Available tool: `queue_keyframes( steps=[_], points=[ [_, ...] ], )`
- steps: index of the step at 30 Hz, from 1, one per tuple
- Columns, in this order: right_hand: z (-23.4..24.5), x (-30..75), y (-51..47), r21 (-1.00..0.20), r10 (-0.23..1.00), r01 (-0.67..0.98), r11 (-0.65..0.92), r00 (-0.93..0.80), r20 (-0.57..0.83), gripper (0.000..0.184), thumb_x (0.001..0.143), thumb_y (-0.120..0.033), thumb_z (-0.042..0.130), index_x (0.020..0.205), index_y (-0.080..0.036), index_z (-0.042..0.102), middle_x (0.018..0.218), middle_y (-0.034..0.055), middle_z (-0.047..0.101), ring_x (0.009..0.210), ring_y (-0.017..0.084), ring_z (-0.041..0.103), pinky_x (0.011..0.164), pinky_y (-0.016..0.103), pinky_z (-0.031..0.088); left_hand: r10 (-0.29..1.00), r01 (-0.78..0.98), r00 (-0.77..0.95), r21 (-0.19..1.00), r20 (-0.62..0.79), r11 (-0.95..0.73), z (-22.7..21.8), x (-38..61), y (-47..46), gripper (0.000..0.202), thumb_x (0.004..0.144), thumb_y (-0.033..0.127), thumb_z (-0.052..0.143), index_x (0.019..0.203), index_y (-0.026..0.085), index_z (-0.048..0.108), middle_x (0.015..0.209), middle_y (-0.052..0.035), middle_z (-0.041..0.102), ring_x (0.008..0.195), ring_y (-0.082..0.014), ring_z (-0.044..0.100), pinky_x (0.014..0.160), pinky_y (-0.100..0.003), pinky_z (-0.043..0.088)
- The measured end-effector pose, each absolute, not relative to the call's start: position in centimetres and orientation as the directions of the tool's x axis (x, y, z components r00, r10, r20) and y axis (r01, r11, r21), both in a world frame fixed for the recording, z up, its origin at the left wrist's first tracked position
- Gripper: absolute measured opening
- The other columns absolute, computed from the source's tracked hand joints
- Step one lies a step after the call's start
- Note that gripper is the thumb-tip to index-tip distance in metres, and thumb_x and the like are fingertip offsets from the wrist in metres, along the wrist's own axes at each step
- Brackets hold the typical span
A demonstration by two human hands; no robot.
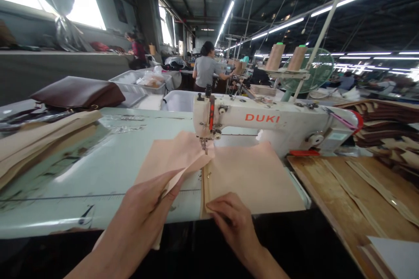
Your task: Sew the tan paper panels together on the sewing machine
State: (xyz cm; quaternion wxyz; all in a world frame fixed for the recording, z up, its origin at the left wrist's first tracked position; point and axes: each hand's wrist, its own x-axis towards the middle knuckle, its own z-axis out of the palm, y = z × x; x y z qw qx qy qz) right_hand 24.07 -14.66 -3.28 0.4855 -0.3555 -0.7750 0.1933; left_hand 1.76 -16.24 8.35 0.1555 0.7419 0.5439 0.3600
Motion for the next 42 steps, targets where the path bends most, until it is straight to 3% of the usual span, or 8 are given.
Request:
queue_keyframes(
  steps=[5, 10, 24, 27, 29, 33, 37, 42],
  points=[
    [-3.5, 24.0, -14.6, -0.568, 0.677, 0.374, 0.734, -0.331, 0.657, 0.020, 0.092, -0.009, 0.063, 0.104, -0.023, 0.069, 0.091, 0.0026, 0.069, 0.083, 0.017, 0.059, 0.072, 0.031, 0.045, 0.919, 0.708, 0.213, 0.595, 0.332, -0.379, 7.3, 1.6, -16.7, 0.036, 0.102, 0.046, 0.040, 0.125, 0.029, 0.063, 0.112, 0.0017, 0.071, 0.101, -0.0200, 0.068, 0.090, -0.022, 0.051],
    [-3.3, 23.7, -14.7, -0.508, 0.650, 0.418, 0.753, -0.357, 0.671, 0.022, 0.091, -0.009, 0.065, 0.106, -0.025, 0.068, 0.095, 0.0011, 0.070, 0.083, 0.017, 0.057, 0.073, 0.034, 0.042, 0.919, 0.679, 0.272, 0.619, 0.286, -0.394, 6.7, 1.6, -17.1, 0.037, 0.103, 0.044, 0.040, 0.133, 0.032, 0.057, 0.125, 0.0022, 0.067, 0.112, -0.0193, 0.064, 0.099, -0.024, 0.048],
    [-3.7, 23.6, -15.0, -0.465, 0.622, 0.431, 0.774, -0.375, 0.687, 0.026, 0.092, -0.007, 0.062, 0.111, -0.024, 0.065, 0.097, 0.0018, 0.068, 0.083, 0.017, 0.053, 0.072, 0.035, 0.038, 0.870, 0.691, 0.375, 0.529, 0.319, -0.492, 5.6, 1.4, -17.4, 0.035, 0.099, 0.024, 0.043, 0.132, 0.028, 0.053, 0.125, 0.0003, 0.066, 0.112, -0.0168, 0.064, 0.095, -0.021, 0.050],
    [-3.6, 23.6, -15.1, -0.443, 0.617, 0.447, 0.777, -0.404, 0.675, 0.022, 0.094, -0.009, 0.061, 0.110, -0.022, 0.064, 0.098, 0.0020, 0.068, 0.082, 0.017, 0.052, 0.073, 0.035, 0.037, 0.789, 0.701, 0.466, 0.377, 0.400, -0.605, 5.2, 1.3, -17.4, 0.042, 0.093, 0.015, 0.045, 0.132, 0.026, 0.052, 0.126, 0.0002, 0.067, 0.112, -0.0134, 0.064, 0.098, -0.018, 0.049],
    [-3.7, 23.6, -15.1, -0.422, 0.608, 0.460, 0.782, -0.412, 0.679, 0.011, 0.096, -0.010, 0.056, 0.097, -0.019, 0.063, 0.092, 0.0025, 0.067, 0.082, 0.018, 0.050, 0.072, 0.036, 0.036, 0.652, 0.668, 0.580, 0.174, 0.488, -0.724, 4.0, 1.3, -17.4, 0.047, 0.086, 0.009, 0.044, 0.130, 0.022, 0.053, 0.125, -0.0012, 0.068, 0.117, -0.0129, 0.062, 0.108, -0.021, 0.041],
    [-4.5, 23.6, -15.0, -0.349, 0.532, 0.447, 0.824, -0.397, 0.748, 0.031, 0.101, -0.017, 0.041, 0.073, -0.016, 0.053, 0.075, 0.0045, 0.057, 0.080, 0.020, 0.047, 0.070, 0.037, 0.035, 0.392, 0.597, 0.713, -0.210, 0.581, -0.774, 0.3, 1.2, -16.9, 0.050, 0.076, -0.001, 0.039, 0.117, 0.016, 0.062, 0.128, -0.0050, 0.066, 0.133, -0.0174, 0.049, 0.122, -0.034, 0.019],
    [-5.4, 23.5, -14.8, -0.330, 0.516, 0.462, 0.823, -0.366, 0.775, 0.030, 0.100, -0.014, 0.038, 0.073, -0.016, 0.051, 0.072, 0.0042, 0.056, 0.078, 0.019, 0.047, 0.069, 0.036, 0.036, 0.351, 0.569, 0.746, -0.268, 0.566, -0.778, -2.0, 1.0, -16.2, 0.043, 0.080, 0.001, 0.040, 0.114, 0.016, 0.063, 0.136, -0.0081, 0.061, 0.140, -0.0220, 0.041, 0.122, -0.038, 0.020],
    [-5.5, 23.4, -14.5, -0.321, 0.501, 0.462, 0.827, -0.347, 0.793, 0.028, 0.095, -0.009, 0.039, 0.071, -0.017, 0.050, 0.069, 0.0033, 0.055, 0.075, 0.018, 0.048, 0.068, 0.035, 0.037, 0.339, 0.536, 0.769, -0.256, 0.542, -0.805, -1.7, 0.8, -15.6, 0.037, 0.085, 0.009, 0.041, 0.114, 0.019, 0.062, 0.141, -0.0032, 0.058, 0.140, -0.0160, 0.040, 0.121, -0.031, 0.019]
  ],
)
